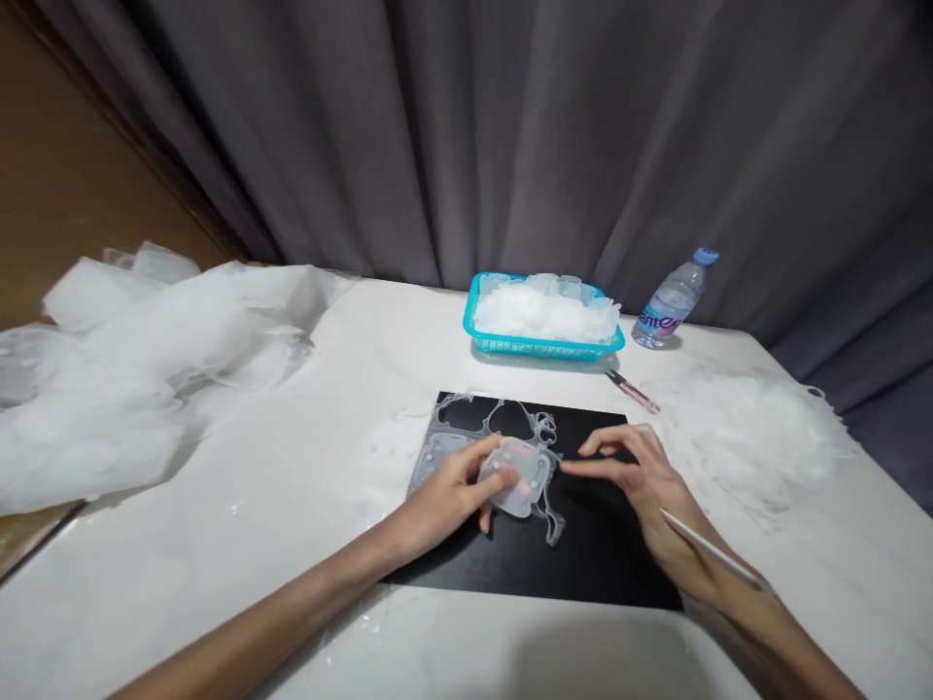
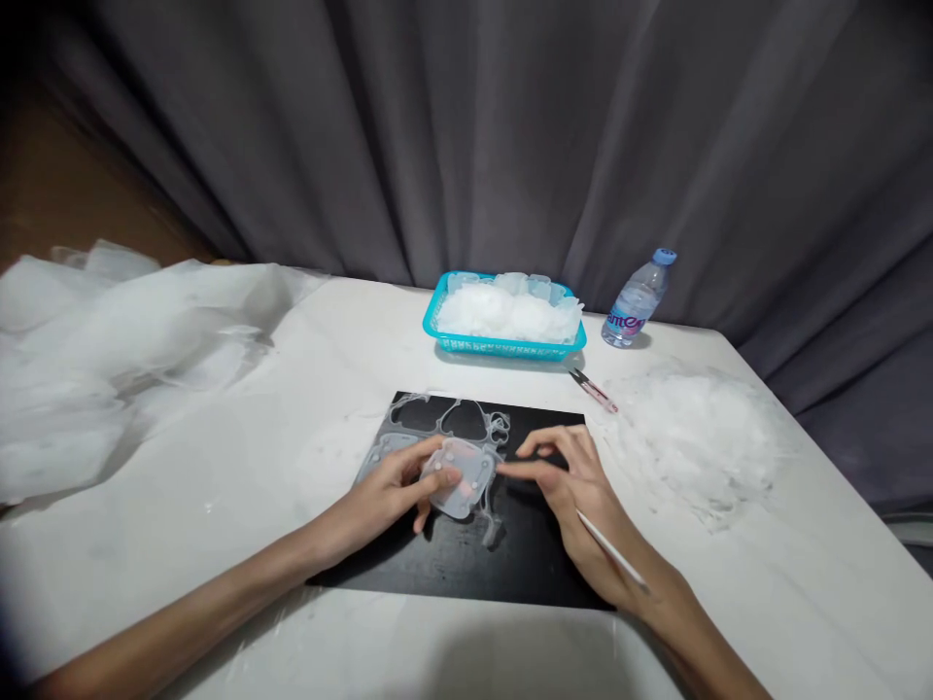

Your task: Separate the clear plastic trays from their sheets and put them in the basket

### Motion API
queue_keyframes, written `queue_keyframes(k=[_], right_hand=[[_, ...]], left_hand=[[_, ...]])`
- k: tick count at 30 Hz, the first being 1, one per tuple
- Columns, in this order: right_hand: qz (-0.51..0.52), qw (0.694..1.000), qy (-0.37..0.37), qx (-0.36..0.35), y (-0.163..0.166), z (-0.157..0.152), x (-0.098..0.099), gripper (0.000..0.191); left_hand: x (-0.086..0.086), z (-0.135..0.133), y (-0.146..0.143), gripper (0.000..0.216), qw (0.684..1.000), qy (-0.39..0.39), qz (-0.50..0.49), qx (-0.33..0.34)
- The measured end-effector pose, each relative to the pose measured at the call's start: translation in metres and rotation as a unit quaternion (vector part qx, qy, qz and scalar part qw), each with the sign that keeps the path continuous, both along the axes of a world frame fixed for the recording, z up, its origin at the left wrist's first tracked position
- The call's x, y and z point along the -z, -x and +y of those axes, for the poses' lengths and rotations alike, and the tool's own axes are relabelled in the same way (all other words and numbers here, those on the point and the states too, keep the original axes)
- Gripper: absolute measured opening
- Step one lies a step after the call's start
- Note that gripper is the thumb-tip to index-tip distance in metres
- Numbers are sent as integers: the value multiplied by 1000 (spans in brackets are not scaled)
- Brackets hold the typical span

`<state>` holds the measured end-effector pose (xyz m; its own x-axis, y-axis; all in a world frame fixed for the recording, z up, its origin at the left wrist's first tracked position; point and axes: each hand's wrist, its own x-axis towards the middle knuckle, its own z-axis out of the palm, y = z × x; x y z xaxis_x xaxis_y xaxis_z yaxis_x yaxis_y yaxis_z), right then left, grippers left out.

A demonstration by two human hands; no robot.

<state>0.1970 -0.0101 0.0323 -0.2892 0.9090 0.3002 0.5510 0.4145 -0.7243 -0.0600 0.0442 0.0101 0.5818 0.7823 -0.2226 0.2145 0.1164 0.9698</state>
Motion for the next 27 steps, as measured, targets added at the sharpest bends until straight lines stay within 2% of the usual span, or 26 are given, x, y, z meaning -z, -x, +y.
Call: queue_keyframes(k=[2,5,8,11,16,18,20,22,24,25,27], right_hand=[[-15,998,16,55,3,5,6,48],[-58,996,56,23,14,8,14,39],[-94,994,48,-2,23,8,15,33],[-48,997,58,-13,26,9,10,30],[67,983,172,-15,26,12,5,26],[89,975,203,-16,26,12,4,28],[97,971,217,-13,28,12,3,29],[79,977,198,21,29,13,4,30],[22,986,132,96,28,14,8,29],[-19,986,86,138,26,15,10,27],[-102,976,6,192,20,19,16,23]], left_hand=[[0,-2,0,36,1000,-1,12,-8],[-3,-6,-3,39,999,-20,23,-23],[-5,-11,-8,42,999,-27,18,-33],[-7,-15,-12,39,998,-60,16,-28],[-9,-18,-13,37,983,-157,96,-16],[-7,-22,-9,34,962,-240,130,-13],[0,-31,-2,28,925,-352,144,25],[9,-45,5,27,877,-451,138,96],[18,-60,9,31,844,-506,111,137],[20,-66,10,31,843,-512,93,134],[17,-72,8,25,870,-479,65,91]])
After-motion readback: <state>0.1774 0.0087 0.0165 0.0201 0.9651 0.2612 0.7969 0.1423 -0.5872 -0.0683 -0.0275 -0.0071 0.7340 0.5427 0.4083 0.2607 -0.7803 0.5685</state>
